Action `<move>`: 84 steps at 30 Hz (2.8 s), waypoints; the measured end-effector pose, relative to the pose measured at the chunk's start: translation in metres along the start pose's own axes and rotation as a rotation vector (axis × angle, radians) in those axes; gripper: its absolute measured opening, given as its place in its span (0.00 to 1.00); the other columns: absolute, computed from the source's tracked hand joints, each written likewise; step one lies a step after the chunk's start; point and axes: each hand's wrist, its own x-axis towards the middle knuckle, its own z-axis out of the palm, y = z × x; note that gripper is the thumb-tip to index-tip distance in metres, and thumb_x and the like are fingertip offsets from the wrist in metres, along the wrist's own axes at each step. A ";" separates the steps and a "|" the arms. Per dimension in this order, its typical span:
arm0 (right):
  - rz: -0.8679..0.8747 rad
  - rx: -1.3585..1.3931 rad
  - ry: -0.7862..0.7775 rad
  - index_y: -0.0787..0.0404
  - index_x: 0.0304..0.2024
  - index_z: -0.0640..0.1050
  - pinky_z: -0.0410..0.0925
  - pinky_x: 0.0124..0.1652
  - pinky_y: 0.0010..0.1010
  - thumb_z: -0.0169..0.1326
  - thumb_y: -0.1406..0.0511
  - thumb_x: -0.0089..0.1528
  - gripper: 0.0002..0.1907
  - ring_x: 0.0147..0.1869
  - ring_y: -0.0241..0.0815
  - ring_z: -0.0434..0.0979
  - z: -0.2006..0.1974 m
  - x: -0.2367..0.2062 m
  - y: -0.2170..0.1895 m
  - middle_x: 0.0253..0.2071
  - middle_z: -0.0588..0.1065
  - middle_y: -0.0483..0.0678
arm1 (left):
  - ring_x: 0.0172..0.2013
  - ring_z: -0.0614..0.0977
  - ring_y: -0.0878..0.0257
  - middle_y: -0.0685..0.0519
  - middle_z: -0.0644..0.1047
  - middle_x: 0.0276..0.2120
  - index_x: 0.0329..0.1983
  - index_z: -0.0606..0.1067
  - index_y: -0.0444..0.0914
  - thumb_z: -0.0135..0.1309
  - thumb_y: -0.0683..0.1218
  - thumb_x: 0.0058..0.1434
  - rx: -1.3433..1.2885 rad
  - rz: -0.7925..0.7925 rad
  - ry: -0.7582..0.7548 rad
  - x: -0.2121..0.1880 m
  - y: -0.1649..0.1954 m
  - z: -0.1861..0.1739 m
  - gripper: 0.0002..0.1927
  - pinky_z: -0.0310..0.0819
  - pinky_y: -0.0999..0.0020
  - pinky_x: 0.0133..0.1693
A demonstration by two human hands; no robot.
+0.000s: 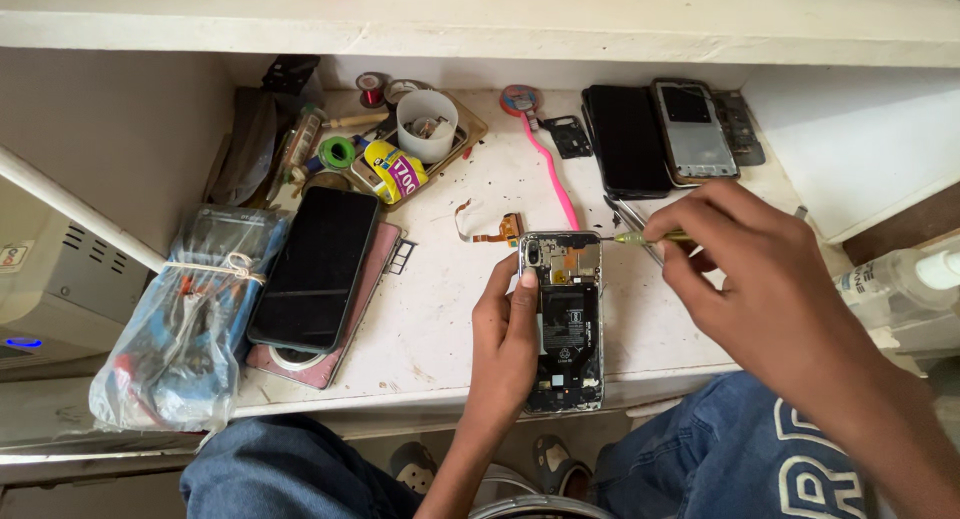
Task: The person works on a disassembled smartphone at a repair bench. They use a screwdriver to loosen screws, tweezers to lift and reposition internal components, a spray can to apply cleaner, and a toothbrush to scrub the interior. The person then retrieves a replacement back cover from a shelf and aligns it with the phone chassis.
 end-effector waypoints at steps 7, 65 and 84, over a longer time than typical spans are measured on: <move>-0.015 -0.044 0.056 0.65 0.43 0.78 0.70 0.28 0.29 0.57 0.71 0.60 0.09 0.30 0.39 0.80 -0.003 0.000 -0.007 0.39 0.77 0.48 | 0.19 0.60 0.76 0.63 0.65 0.18 0.63 0.72 0.36 0.42 0.51 0.73 -0.023 -0.001 -0.013 0.000 -0.001 0.000 0.21 0.52 0.75 0.20; 0.449 0.902 -0.605 0.71 0.46 0.78 0.69 0.38 0.33 0.52 0.65 0.66 0.14 0.35 0.41 0.71 0.005 0.071 0.155 0.35 0.74 0.52 | 0.54 0.79 0.63 0.44 0.80 0.55 0.70 0.66 0.29 0.43 0.48 0.73 -0.141 0.053 -0.126 -0.002 -0.005 0.001 0.27 0.70 0.69 0.58; 0.412 0.769 -0.396 0.70 0.46 0.78 0.71 0.40 0.36 0.50 0.65 0.67 0.13 0.41 0.42 0.75 -0.002 0.062 0.119 0.38 0.76 0.52 | 0.43 0.80 0.69 0.47 0.82 0.46 0.71 0.66 0.30 0.42 0.49 0.74 -0.123 0.037 -0.131 -0.002 -0.007 0.001 0.26 0.74 0.73 0.46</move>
